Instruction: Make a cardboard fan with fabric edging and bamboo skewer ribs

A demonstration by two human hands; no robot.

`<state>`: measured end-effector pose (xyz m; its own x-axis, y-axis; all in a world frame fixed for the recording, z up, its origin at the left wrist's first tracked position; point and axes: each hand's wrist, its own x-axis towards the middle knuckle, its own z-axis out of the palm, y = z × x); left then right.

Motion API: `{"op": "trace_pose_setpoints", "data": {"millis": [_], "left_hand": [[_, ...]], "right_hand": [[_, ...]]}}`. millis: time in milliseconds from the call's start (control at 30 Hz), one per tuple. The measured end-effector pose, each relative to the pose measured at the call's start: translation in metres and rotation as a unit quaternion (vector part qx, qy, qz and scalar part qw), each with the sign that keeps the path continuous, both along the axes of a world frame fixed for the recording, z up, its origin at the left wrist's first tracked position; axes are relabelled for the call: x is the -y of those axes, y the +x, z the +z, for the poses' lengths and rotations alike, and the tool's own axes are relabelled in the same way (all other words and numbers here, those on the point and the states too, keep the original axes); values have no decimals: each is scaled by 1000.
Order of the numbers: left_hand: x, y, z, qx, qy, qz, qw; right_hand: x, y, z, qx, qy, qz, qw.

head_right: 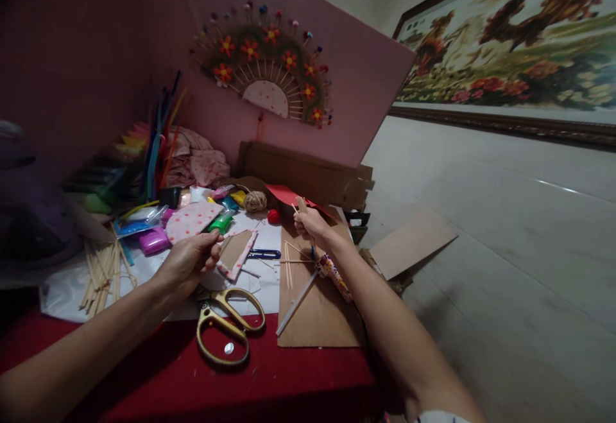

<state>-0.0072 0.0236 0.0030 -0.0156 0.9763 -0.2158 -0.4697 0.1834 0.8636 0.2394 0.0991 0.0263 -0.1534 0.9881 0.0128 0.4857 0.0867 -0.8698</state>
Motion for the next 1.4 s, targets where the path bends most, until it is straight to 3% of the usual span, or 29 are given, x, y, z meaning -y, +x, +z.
{"op": "trace_pose_setpoints", "data": {"millis": [167,333,533,933,1133,1233,1333,1400], "left_hand": [[2,0,2,3,-10,-1,1000],[2,-1,1,4,-10,-8,1000],[3,-1,0,14,-7,-13,1000],[1,-1,-2,12,-17,-2,1000],[0,-1,-5,-1,0,-15,1000],[-2,-2,-6,-71,54,9,996],[-3,-2,-8,-221,174,6,960],[-3,-1,-10,-339,274,-43,899]], "right_hand": [[5,3,-6,133,-6,12,991],[15,3,-4,271,-21,40,962],[31,-13,-5,494,-29,62,867],[15,-9,-23,495,36,71,866],[14,-9,-15,464,90,56,879],[11,-8,-12,439,107,21,892],[7,-7,-10,397,122,-21,909],[5,-9,-6,352,143,-50,924]]}}
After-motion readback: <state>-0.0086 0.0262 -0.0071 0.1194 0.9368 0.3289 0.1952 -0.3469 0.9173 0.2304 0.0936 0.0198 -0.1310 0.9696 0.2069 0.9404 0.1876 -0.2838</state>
